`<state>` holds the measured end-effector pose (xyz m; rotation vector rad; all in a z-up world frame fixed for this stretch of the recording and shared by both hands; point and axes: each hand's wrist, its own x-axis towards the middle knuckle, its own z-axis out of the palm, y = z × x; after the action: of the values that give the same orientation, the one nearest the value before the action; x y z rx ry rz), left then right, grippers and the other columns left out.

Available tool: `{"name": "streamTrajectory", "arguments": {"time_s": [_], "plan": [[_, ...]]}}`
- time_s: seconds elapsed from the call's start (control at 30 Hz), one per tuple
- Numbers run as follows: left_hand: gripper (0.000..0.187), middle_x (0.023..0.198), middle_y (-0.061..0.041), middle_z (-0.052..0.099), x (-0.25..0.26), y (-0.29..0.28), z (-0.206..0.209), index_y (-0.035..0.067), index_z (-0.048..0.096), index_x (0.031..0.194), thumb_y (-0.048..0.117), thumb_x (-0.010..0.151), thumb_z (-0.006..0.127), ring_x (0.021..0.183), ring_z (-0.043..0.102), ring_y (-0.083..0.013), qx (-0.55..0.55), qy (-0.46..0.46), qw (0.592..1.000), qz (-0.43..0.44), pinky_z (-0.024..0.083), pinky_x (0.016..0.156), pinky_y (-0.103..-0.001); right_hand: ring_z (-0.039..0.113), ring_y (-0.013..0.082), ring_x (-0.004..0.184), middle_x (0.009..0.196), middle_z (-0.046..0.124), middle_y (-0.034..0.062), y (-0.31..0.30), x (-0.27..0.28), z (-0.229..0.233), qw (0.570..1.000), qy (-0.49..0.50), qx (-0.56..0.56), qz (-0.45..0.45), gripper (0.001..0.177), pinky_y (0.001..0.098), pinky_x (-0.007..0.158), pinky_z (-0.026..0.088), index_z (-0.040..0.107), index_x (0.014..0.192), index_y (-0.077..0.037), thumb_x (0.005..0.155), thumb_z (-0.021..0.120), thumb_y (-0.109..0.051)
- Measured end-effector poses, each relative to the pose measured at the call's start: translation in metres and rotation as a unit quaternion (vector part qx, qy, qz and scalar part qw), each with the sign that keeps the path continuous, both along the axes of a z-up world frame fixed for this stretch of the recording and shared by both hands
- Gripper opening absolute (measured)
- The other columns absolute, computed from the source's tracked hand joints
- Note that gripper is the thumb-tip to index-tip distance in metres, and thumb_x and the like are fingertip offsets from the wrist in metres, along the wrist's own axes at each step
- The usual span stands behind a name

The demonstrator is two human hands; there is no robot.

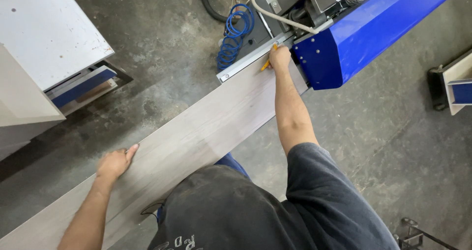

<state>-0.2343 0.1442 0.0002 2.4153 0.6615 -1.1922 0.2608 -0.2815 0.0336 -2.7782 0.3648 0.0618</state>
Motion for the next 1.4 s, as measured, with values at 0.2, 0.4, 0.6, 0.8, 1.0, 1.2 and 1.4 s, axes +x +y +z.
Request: {"name": "streamTrajectory", "arguments": {"time_s": [0.2,0.4,0.6,0.8,1.0,1.2,1.4], "plan": [[0.097,0.133,-0.016,0.076,-0.033,0.015,-0.013,0.017,0.072,0.135,0.081,0.101,0.007,0.132,0.063,-0.0390,0.000,0.009,1.000,0.014,0.049,0.111,-0.051,0.074,0.0384,0.102,0.096,0.076,0.0218,-0.041,0.027,-0.056,1.000,-0.022,-0.010,0.005,0.036,0.0471,0.086,0.062,0.076,0.106,-0.005,0.091,0.069,-0.036],[0.101,0.132,-0.016,0.075,-0.053,0.016,-0.010,0.012,0.069,0.137,0.080,0.103,0.004,0.130,0.065,-0.0370,0.007,-0.022,1.000,-0.012,0.049,0.111,-0.047,0.065,0.0436,0.121,0.129,0.064,0.0323,-0.095,-0.040,-0.101,0.954,-0.282,0.078,-0.064,0.058,0.0487,0.104,0.056,0.048,0.143,0.001,0.094,0.075,-0.013],[0.104,0.129,-0.020,0.075,-0.080,0.029,-0.067,0.007,0.071,0.135,0.079,0.104,0.003,0.127,0.066,-0.0409,0.008,-0.033,0.999,-0.040,0.047,0.111,-0.053,0.062,0.0518,0.104,0.101,0.064,0.0337,-0.122,-0.228,-0.048,0.946,-0.195,0.212,-0.150,0.033,0.0602,0.084,0.041,0.060,0.112,0.006,0.093,0.063,-0.020],[0.089,0.128,-0.025,0.069,-0.102,0.025,-0.046,0.005,0.077,0.113,0.069,0.103,0.016,0.121,0.063,-0.0477,0.009,-0.047,0.999,0.015,0.046,0.107,-0.051,0.051,0.0106,0.045,0.056,0.058,0.0031,-0.077,-0.330,-0.070,0.790,-0.088,0.495,-0.352,0.034,0.0256,0.041,0.036,0.061,0.083,-0.016,0.086,0.077,-0.046],[0.088,0.130,-0.024,0.069,-0.131,0.012,-0.046,0.010,0.072,0.126,0.072,0.101,0.014,0.124,0.062,-0.0452,0.035,-0.049,0.998,0.030,0.047,0.106,-0.052,0.044,0.0072,0.045,0.058,0.050,-0.0030,-0.081,-0.371,-0.067,0.764,-0.076,0.568,-0.296,0.029,0.0234,0.037,0.035,0.057,0.080,-0.018,0.083,0.081,-0.033],[0.081,0.127,-0.016,0.074,-0.165,-0.027,0.000,0.023,0.070,0.130,0.072,0.103,0.013,0.118,0.066,-0.0437,0.106,-0.094,0.989,0.039,0.051,0.097,-0.052,0.072,0.0199,0.091,0.101,0.075,0.0065,-0.129,-0.419,-0.049,0.613,-0.136,0.720,-0.297,0.031,0.0372,0.087,0.060,0.069,0.104,-0.008,0.080,0.084,-0.021],[0.063,0.086,-0.005,0.073,-0.229,-0.083,-0.030,0.020,0.062,0.082,0.068,0.110,0.033,0.083,0.072,-0.0366,0.253,-0.343,0.904,-0.045,0.055,0.072,-0.048,0.041,0.0070,0.052,0.059,0.041,-0.0069,-0.224,-0.503,-0.009,0.515,-0.137,0.810,-0.245,0.040,0.0247,0.049,0.033,0.046,0.069,-0.024,0.085,0.082,-0.021]]}}
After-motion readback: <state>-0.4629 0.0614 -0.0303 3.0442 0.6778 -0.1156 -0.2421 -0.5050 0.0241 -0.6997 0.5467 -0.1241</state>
